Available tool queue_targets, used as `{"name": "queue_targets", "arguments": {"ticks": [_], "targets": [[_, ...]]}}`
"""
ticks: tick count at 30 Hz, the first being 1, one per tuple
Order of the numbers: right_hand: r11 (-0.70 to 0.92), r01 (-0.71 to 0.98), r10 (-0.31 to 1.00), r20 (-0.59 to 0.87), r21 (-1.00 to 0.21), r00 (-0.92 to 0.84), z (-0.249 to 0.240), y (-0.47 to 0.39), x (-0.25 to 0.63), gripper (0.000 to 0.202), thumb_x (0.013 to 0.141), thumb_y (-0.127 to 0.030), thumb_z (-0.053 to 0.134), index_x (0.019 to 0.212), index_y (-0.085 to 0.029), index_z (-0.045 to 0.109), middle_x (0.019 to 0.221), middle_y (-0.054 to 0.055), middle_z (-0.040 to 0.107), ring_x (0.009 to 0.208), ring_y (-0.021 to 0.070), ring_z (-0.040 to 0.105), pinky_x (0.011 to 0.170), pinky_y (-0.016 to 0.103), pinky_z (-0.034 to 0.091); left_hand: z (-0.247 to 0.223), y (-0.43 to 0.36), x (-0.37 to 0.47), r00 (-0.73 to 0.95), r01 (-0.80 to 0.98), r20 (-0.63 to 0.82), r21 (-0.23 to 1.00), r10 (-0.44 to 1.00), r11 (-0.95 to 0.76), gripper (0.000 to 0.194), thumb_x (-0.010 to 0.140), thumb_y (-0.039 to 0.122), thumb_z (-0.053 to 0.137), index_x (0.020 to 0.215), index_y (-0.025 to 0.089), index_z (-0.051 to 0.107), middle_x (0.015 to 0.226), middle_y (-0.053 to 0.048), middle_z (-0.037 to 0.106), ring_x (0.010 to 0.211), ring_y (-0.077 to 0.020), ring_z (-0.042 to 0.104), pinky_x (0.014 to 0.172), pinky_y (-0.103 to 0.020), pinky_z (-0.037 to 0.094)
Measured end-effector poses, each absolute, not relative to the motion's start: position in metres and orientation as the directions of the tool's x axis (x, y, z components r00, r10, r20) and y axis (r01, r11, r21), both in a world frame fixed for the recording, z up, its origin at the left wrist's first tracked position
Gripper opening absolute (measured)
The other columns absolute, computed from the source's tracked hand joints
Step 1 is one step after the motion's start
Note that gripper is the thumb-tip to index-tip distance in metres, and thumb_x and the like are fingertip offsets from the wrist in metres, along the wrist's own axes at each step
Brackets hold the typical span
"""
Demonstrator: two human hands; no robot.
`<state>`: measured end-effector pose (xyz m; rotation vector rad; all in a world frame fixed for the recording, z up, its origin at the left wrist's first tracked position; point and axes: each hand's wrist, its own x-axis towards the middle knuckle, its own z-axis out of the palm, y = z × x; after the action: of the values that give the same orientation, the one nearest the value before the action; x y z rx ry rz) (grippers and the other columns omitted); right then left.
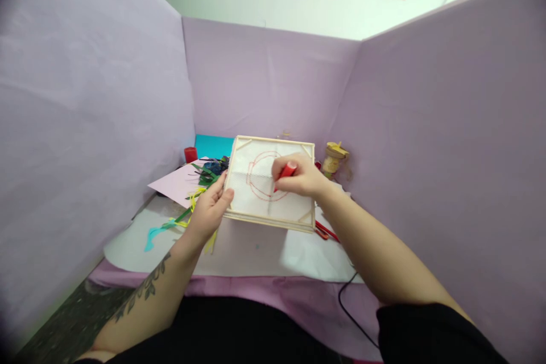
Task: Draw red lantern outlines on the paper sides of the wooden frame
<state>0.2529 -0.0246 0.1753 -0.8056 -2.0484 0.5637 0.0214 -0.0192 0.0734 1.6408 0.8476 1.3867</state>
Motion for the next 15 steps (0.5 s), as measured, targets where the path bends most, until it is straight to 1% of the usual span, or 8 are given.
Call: {"name": "queue_targets", "arguments": {"ticks": [2, 4, 5, 6, 8, 10, 12, 15], "targets": [[0.708, 0.198, 0.706, 0.681, -0.678, -0.194, 0.177, -0.032, 0.26, 0.008, 0.062, -0.02, 0.061, 0.056, -0.017, 0.056, 0.05, -0.002, 0.05, 0.047, 0.0101, 0.044, 0.046, 0.025, 0.033, 0.073, -0.02, 0.021, 0.168, -0.006, 0.446, 0.892, 0.879, -0.451, 0.069, 0.087, 0.046, 0.055, 0.145, 0.012, 0.038, 0.083, -0.004, 0.069, 0.079, -0.0186, 0.061, 0.074, -0.029, 0.05], [0.722, 0.112, 0.683, 0.729, -0.683, 0.049, 0.174, -0.047, 0.266, 0.003, 0.065, -0.02, 0.059, 0.062, -0.019, 0.058, 0.049, -0.002, 0.048, 0.043, 0.0099, 0.042, 0.043, 0.025, 0.031, 0.072, -0.02, 0.021, 0.155, -0.006, 0.449, 0.891, 0.88, -0.453, 0.07, 0.087, 0.047, 0.055, 0.145, 0.011, 0.039, 0.081, -0.004, 0.069, 0.078, -0.019, 0.061, 0.073, -0.029, 0.05], [0.719, 0.112, 0.674, 0.727, -0.686, 0.131, 0.17, -0.058, 0.267, 0.002, 0.066, -0.019, 0.059, 0.066, -0.021, 0.059, 0.05, -0.002, 0.048, 0.041, 0.0096, 0.04, 0.041, 0.025, 0.029, 0.072, -0.021, 0.021, 0.147, -0.004, 0.449, 0.891, 0.881, -0.454, 0.07, 0.087, 0.047, 0.056, 0.144, 0.011, 0.039, 0.079, -0.004, 0.068, 0.077, -0.019, 0.061, 0.073, -0.029, 0.05], [0.713, 0.131, 0.661, 0.722, -0.689, 0.202, 0.164, -0.069, 0.266, 0.007, 0.068, -0.017, 0.059, 0.071, -0.022, 0.061, 0.051, -0.003, 0.049, 0.04, 0.0094, 0.04, 0.04, 0.026, 0.029, 0.071, -0.022, 0.021, 0.14, 0.001, 0.45, 0.891, 0.882, -0.455, 0.07, 0.087, 0.047, 0.056, 0.144, 0.011, 0.04, 0.077, -0.004, 0.068, 0.076, -0.0189, 0.061, 0.073, -0.029, 0.05], [0.692, 0.241, 0.603, 0.729, -0.68, 0.325, 0.146, -0.092, 0.262, 0.009, 0.071, -0.018, 0.062, 0.078, -0.023, 0.064, 0.057, -0.001, 0.055, 0.043, 0.011, 0.045, 0.042, 0.027, 0.034, 0.071, -0.024, 0.023, 0.128, 0.021, 0.455, 0.887, 0.881, -0.461, 0.069, 0.087, 0.046, 0.055, 0.144, 0.01, 0.04, 0.075, -0.003, 0.066, 0.075, -0.0183, 0.06, 0.073, -0.028, 0.049], [0.644, 0.315, 0.605, 0.716, -0.697, 0.348, 0.123, -0.111, 0.256, 0.009, 0.076, -0.025, 0.064, 0.085, -0.023, 0.067, 0.062, 0.003, 0.059, 0.053, 0.0159, 0.055, 0.049, 0.031, 0.043, 0.07, -0.029, 0.025, 0.115, 0.054, 0.47, 0.877, 0.875, -0.478, 0.068, 0.088, 0.045, 0.054, 0.144, 0.01, 0.04, 0.073, -0.002, 0.065, 0.074, -0.0178, 0.059, 0.072, -0.027, 0.049], [0.626, 0.37, 0.603, 0.727, -0.686, 0.327, 0.1, -0.12, 0.251, 0.012, 0.08, -0.032, 0.063, 0.085, -0.021, 0.068, 0.062, 0.004, 0.06, 0.057, 0.0183, 0.058, 0.051, 0.033, 0.046, 0.068, -0.035, 0.028, 0.094, 0.105, 0.498, 0.856, 0.862, -0.506, 0.066, 0.089, 0.044, 0.053, 0.144, 0.01, 0.04, 0.074, -0.003, 0.064, 0.072, -0.017, 0.057, 0.07, -0.026, 0.048], [0.594, 0.466, 0.561, 0.753, -0.655, 0.343, 0.076, -0.121, 0.243, 0.013, 0.084, -0.031, 0.061, 0.083, -0.02, 0.068, 0.064, 0.002, 0.061, 0.059, 0.0167, 0.059, 0.055, 0.031, 0.049, 0.066, -0.045, 0.032, 0.066, 0.214, 0.542, 0.812, 0.838, -0.543, 0.063, 0.091, 0.042, 0.049, 0.145, 0.011, 0.038, 0.076, -0.002, 0.061, 0.068, -0.0143, 0.053, 0.064, -0.024, 0.045]]}}
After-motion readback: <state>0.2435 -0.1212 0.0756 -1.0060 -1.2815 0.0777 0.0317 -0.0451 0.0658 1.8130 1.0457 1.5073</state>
